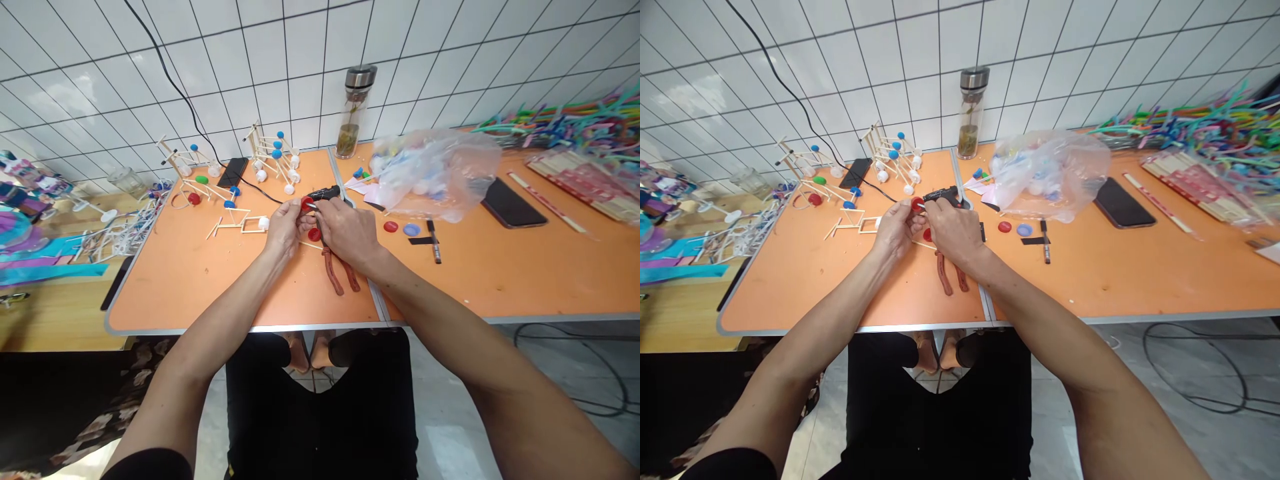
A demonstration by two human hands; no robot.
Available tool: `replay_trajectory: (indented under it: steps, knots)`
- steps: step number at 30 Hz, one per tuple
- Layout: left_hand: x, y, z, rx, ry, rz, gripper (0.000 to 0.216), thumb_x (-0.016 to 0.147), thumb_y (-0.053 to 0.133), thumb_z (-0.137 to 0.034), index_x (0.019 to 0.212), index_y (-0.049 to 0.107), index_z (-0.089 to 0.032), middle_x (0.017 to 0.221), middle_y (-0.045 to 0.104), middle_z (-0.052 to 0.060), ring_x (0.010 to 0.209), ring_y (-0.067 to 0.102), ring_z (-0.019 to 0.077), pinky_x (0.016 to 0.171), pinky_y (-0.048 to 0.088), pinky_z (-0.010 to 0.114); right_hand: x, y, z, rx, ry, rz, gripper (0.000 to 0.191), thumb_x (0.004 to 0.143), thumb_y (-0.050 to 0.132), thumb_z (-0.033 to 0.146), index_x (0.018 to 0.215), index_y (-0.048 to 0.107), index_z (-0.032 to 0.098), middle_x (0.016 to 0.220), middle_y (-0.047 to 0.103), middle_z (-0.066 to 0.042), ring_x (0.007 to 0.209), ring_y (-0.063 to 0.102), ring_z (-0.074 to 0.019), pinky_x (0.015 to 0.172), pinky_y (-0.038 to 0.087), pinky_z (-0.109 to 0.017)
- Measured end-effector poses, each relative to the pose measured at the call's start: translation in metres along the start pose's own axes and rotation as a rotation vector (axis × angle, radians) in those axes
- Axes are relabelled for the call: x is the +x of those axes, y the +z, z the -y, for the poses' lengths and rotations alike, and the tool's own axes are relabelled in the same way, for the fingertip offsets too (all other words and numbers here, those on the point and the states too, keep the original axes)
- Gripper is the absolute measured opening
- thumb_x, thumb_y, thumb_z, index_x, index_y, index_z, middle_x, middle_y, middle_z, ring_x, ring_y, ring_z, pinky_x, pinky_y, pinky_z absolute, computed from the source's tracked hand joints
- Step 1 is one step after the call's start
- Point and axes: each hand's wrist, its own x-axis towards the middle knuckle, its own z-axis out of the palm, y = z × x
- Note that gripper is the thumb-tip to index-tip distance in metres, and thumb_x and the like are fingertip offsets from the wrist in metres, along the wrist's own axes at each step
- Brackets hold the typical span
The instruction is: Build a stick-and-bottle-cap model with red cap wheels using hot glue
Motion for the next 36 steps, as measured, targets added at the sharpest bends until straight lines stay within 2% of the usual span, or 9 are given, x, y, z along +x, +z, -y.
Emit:
replay_trajectory:
  steps: [6,12,17,21,23,26,30,33,36]
  knots:
    - [0.003,-0.005,0.010,0.111,0.130,0.006,0.018,0.108,0.077,-0.031,0.097,0.076,-0.016,0.081,0.081,0.000,0.058,0.073,0.0074,0.059,0.055,0.016,-0.002,-0.001,-0.002,0.045,-0.008,-0.041,0.044,0.119,0.037,0.030,0.134,0.075,0.015,0.126,0.079,-0.018,0.100,0.071,-0.0281,0.069,0.027,-0.038]
    - [0.006,-0.009,0.013,0.243,0.229,0.001,0.016,0.108,0.074,-0.028,0.100,0.084,-0.018,0.071,0.076,-0.002,0.061,0.072,0.0088,0.064,0.057,0.018,-0.002,0.012,-0.007,0.185,0.008,-0.165,0.040,0.114,0.047,0.030,0.132,0.079,0.016,0.125,0.083,-0.017,0.105,0.075,-0.0309,0.076,0.043,-0.037]
    - [0.005,-0.010,0.011,0.326,0.278,0.019,0.020,0.110,0.071,-0.023,0.098,0.085,-0.016,0.065,0.074,-0.003,0.059,0.069,0.0083,0.064,0.054,0.018,0.010,0.025,-0.022,0.852,0.157,-0.156,0.028,0.097,0.073,0.042,0.107,0.084,0.019,0.098,0.084,-0.011,0.082,0.073,-0.0242,0.071,0.052,-0.035]
    - [0.003,-0.011,0.010,0.372,0.330,0.028,0.018,0.108,0.073,-0.027,0.099,0.086,-0.017,0.067,0.074,-0.004,0.061,0.069,0.0086,0.065,0.053,0.018,0.015,0.026,-0.027,1.308,0.363,0.082,0.042,0.080,0.087,0.055,0.100,0.081,0.018,0.074,0.073,-0.003,0.048,0.041,-0.0111,0.046,0.028,-0.028]
    - [0.003,-0.011,0.011,0.375,0.337,0.023,0.017,0.108,0.074,-0.027,0.100,0.086,-0.018,0.071,0.076,-0.003,0.062,0.070,0.0091,0.066,0.054,0.019,0.013,0.026,-0.025,1.200,0.315,0.005,0.037,0.084,0.083,0.053,0.102,0.082,0.019,0.079,0.077,-0.005,0.053,0.051,-0.0146,0.049,0.036,-0.029]
    - [0.003,-0.012,0.013,0.394,0.336,0.011,0.019,0.108,0.073,-0.029,0.100,0.087,-0.019,0.071,0.075,-0.003,0.065,0.072,0.0100,0.068,0.055,0.020,0.006,0.025,-0.019,0.753,0.095,-0.213,0.031,0.099,0.067,0.042,0.112,0.085,0.020,0.107,0.086,-0.013,0.092,0.076,-0.0279,0.078,0.057,-0.039]
    - [0.004,-0.012,0.017,0.406,0.357,0.007,0.021,0.107,0.075,-0.032,0.095,0.087,-0.020,0.069,0.075,-0.003,0.066,0.072,0.0107,0.070,0.056,0.020,-0.003,0.025,-0.014,0.330,-0.019,-0.252,0.042,0.109,0.050,0.035,0.128,0.083,0.017,0.124,0.084,-0.021,0.114,0.078,-0.0364,0.091,0.056,-0.046]
    - [0.003,-0.011,0.019,0.415,0.378,0.020,0.021,0.108,0.073,-0.031,0.096,0.086,-0.020,0.072,0.076,-0.002,0.068,0.073,0.0109,0.070,0.056,0.020,-0.002,0.024,-0.015,0.428,0.005,-0.251,0.037,0.107,0.055,0.035,0.123,0.084,0.019,0.122,0.085,-0.018,0.110,0.078,-0.0344,0.091,0.057,-0.045]
    - [0.000,-0.011,0.018,0.427,0.393,0.034,0.021,0.108,0.071,-0.030,0.099,0.087,-0.019,0.076,0.078,-0.001,0.069,0.074,0.0112,0.070,0.055,0.021,0.006,0.020,-0.021,0.859,0.166,-0.163,0.025,0.095,0.074,0.042,0.105,0.083,0.022,0.097,0.083,-0.011,0.080,0.073,-0.0244,0.072,0.055,-0.037]
